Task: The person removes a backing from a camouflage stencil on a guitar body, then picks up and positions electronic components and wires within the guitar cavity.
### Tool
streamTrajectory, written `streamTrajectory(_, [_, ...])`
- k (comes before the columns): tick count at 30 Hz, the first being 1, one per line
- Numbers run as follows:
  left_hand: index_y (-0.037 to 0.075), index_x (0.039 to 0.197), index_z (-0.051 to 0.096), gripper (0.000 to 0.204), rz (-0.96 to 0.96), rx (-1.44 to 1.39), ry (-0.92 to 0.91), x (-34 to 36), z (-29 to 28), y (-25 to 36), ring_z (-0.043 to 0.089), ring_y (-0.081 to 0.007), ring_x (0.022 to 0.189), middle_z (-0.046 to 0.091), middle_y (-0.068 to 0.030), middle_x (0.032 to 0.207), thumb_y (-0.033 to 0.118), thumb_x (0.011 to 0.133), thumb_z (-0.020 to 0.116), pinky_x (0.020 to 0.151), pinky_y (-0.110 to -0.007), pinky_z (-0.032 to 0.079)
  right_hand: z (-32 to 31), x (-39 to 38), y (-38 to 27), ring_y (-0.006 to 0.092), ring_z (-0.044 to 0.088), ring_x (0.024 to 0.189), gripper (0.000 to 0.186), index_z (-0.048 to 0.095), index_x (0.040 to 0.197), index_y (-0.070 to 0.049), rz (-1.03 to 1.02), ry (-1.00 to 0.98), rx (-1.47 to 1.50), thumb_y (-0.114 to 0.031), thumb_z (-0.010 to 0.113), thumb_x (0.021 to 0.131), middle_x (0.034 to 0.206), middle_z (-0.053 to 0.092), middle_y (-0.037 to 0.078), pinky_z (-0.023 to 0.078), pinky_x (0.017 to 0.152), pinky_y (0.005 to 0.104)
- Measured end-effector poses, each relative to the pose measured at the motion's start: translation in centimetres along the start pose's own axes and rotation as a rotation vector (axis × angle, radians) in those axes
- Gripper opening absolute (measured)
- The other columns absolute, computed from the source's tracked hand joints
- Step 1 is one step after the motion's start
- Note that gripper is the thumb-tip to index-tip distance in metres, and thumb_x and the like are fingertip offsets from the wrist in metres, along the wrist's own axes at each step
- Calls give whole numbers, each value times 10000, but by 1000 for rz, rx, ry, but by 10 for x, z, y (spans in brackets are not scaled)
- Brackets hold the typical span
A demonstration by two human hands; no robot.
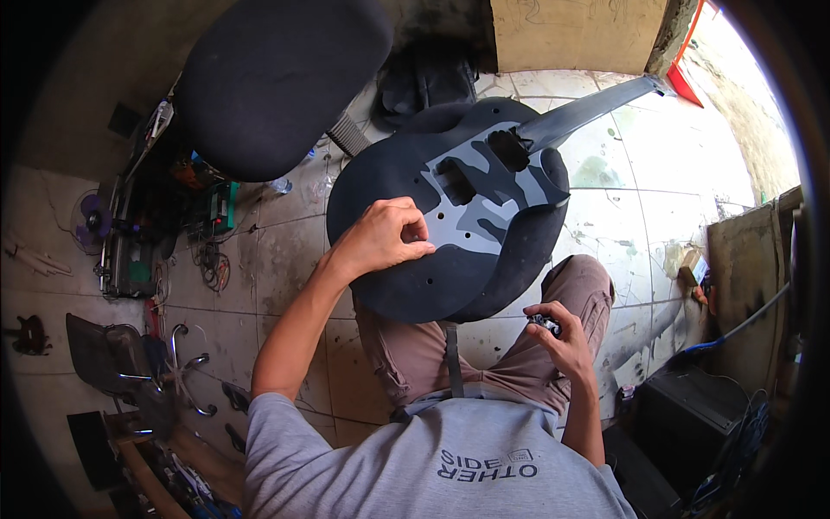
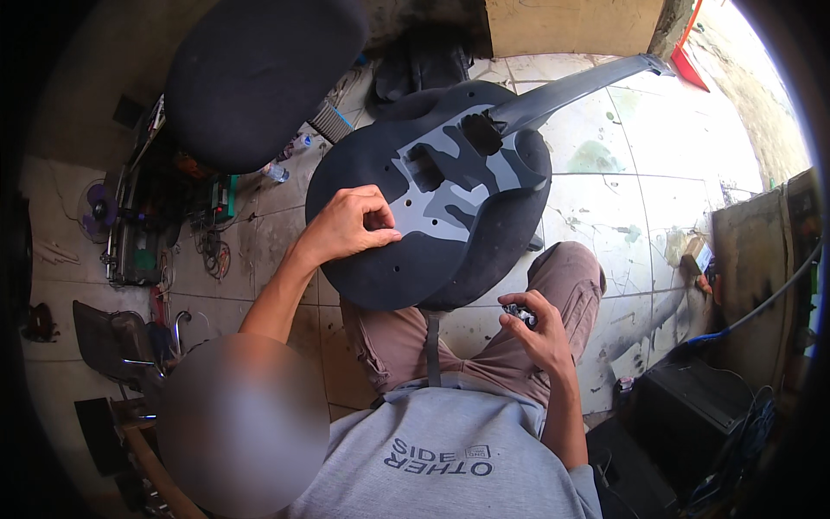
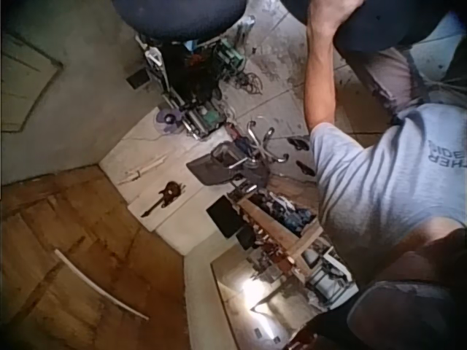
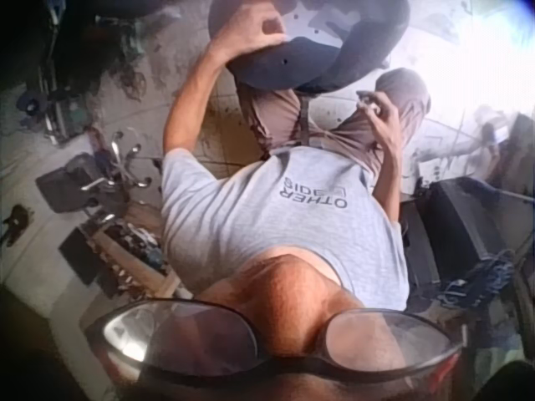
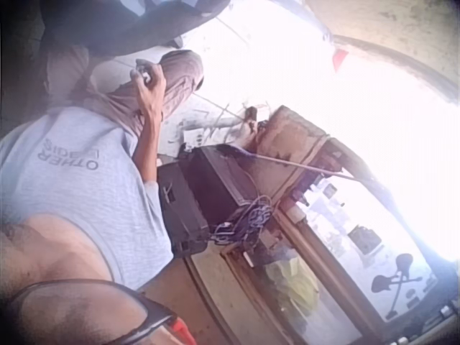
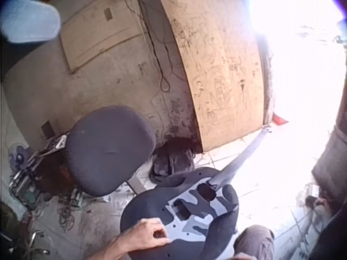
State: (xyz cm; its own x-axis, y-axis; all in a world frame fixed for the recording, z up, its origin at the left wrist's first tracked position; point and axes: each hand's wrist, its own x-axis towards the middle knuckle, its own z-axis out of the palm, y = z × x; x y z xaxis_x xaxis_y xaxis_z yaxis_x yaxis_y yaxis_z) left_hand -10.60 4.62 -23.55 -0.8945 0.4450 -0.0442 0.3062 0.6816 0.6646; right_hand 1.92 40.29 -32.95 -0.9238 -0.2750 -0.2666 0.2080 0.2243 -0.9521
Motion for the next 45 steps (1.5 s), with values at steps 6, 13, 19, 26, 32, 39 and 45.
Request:
streamTrajectory(6, [5, 828, 749, 221, 6, 93, 17, 1, 1, 8, 721, -232, 772, 711, -94, 861, 172, 802, 890, 719, -349, 576, 0, -2, 2, 176, 607, 866, 404, 757, 1138, 3, -13, 16, -4, -319, 790, 898, 924, 624, 73, 473, 803, 331])
streamTrajectory(13, [1, 842, 756, 214, 54, 153, 43, -3, 6, 9, 735, -268, 771, 727, -110, 876, 179, 836, 873, 715, -368, 587, 1, -1, -3, 170, 604, 876, 389, 759, 1148, -9, -22, -2, -9, -307, 792, 900, 930, 619, 65, 471, 806, 324])
streamTrajectory(19, [5, 841, 747, 236, 125, 189, 90, -7, 10, 9, 719, -316, 760, 714, -122, 869, 213, 852, 857, 713, -402, 585, 3, 0, -6, 160, 593, 871, 393, 755, 1159, -10, -43, -20, 9, -315, 790, 913, 933, 602, 53, 468, 805, 313])
streamTrajectory(26, [5, 851, 758, 185, 121, 207, 145, -8, 13, 6, 724, -294, 753, 728, -104, 871, 169, 876, 841, 686, -383, 572, 2, -1, -8, 149, 589, 875, 388, 753, 1155, -8, -61, -18, 8, -315, 792, 921, 950, 608, 51, 465, 794, 307])
streamTrajectory(32, [-3, 869, 752, 180, 129, 60, 220, -6, 9, 2, 700, -209, 719, 723, -98, 858, 160, 922, 806, 658, -325, 531, 2, -5, -13, 133, 581, 832, 347, 747, 1082, -3, -87, 44, 44, -305, 808, 920, 908, 616, 44, 449, 754, 299])
streamTrajectory(39, [10, 877, 690, 186, 14, -176, 242, -23, -4, 10, 663, -97, 744, 700, -38, 836, 129, 933, 822, 692, -262, 522, 11, 18, -47, 115, 562, 748, 339, 629, 824, 29, -175, 200, 60, -234, 786, 969, 775, 605, 30, 429, 687, 284])
streamTrajectory(45, [9, 899, 701, 192, -63, -396, 349, -50, 4, -4, 689, -105, 785, 730, -38, 825, 143, 926, 835, 732, -273, 541, 32, 64, -103, 224, 614, 762, 171, 807, 1110, -100, -499, 154, -371, -103, 747, 951, 861, 595, 73, 492, 704, 343])
